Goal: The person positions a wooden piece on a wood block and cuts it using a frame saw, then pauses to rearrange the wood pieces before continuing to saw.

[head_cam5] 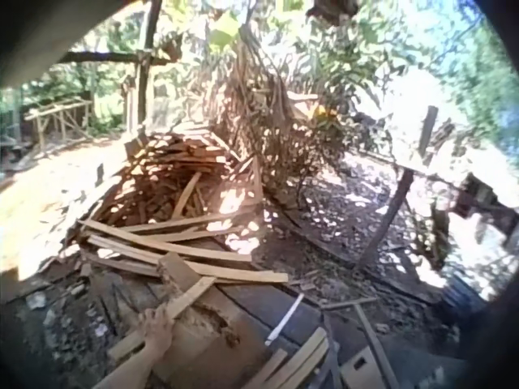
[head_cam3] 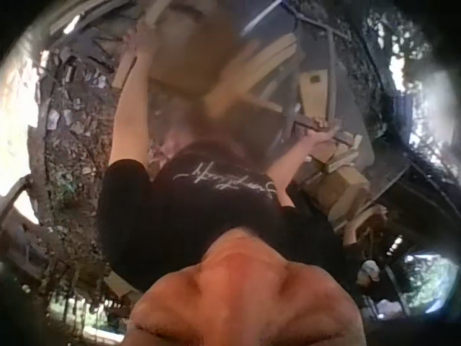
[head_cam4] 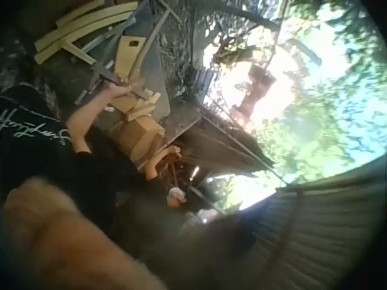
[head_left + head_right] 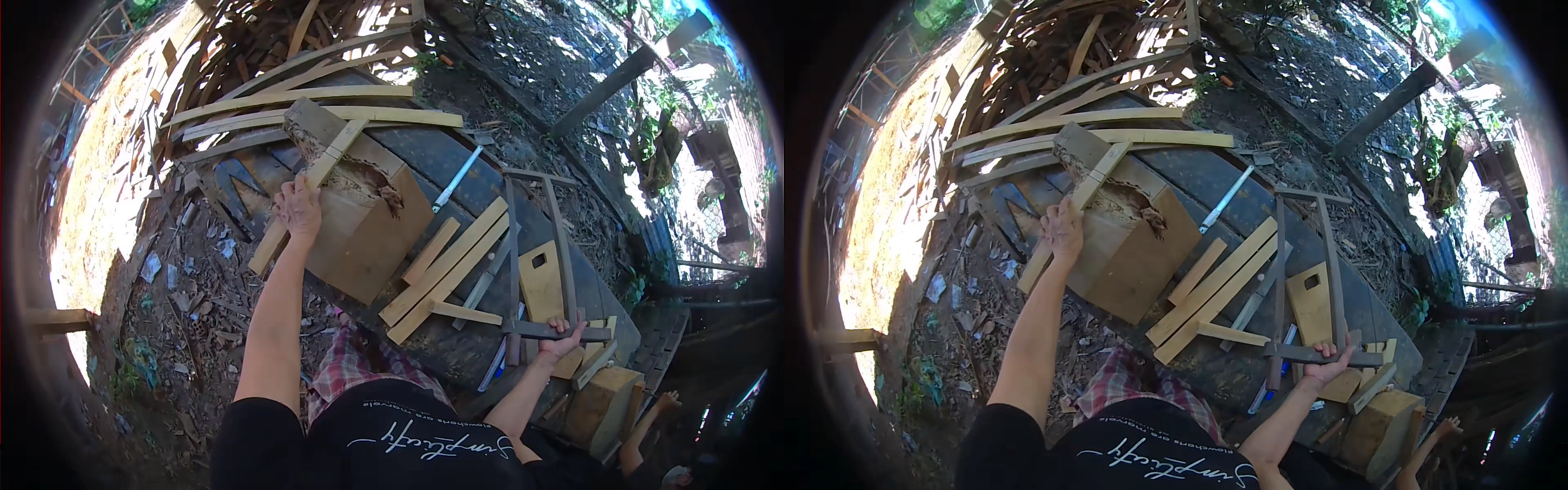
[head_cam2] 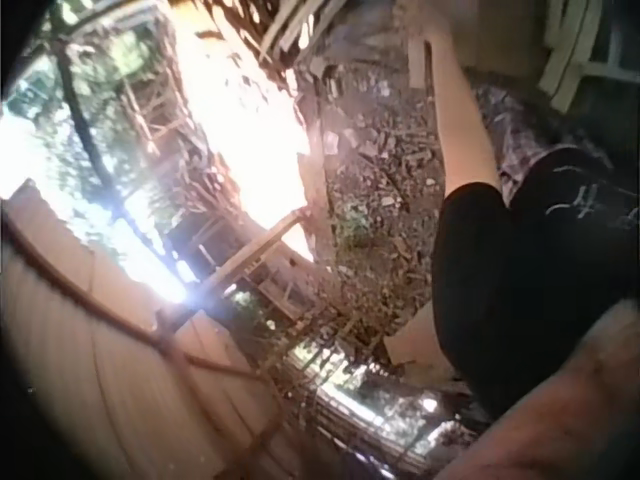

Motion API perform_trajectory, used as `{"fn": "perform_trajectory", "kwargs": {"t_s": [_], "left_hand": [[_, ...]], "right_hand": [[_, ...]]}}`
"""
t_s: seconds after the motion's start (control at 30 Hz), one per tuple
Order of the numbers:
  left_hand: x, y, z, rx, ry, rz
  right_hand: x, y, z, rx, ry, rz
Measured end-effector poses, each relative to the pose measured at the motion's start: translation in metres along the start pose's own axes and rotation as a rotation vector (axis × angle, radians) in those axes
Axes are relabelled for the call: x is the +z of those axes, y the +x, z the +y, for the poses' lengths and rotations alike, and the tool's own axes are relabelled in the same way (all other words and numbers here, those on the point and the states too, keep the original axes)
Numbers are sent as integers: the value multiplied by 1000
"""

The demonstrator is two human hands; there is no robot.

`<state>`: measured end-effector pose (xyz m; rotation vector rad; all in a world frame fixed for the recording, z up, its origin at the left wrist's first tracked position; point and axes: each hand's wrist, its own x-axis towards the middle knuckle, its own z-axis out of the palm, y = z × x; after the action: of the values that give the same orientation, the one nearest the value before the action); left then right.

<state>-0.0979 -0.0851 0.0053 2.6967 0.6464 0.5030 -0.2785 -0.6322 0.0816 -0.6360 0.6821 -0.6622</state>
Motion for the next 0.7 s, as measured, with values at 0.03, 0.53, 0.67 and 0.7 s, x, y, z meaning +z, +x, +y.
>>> {"fn": "perform_trajectory", "kwargs": {"t_s": [0.03,0.53,0.67,0.7], "left_hand": [[-1,1,-2,-19,-3,-15],[-38,-16,-35,-69,-33,-21],[-4,18,-9,-242,-80,160],[4,25,-4,-294,-60,216]], "right_hand": [[21,-7,-4,-40,-103,-7],[181,-87,8,-431,-554,-952],[208,-98,47,-227,-414,-1033],[212,-102,59,-186,-388,-1067]]}}
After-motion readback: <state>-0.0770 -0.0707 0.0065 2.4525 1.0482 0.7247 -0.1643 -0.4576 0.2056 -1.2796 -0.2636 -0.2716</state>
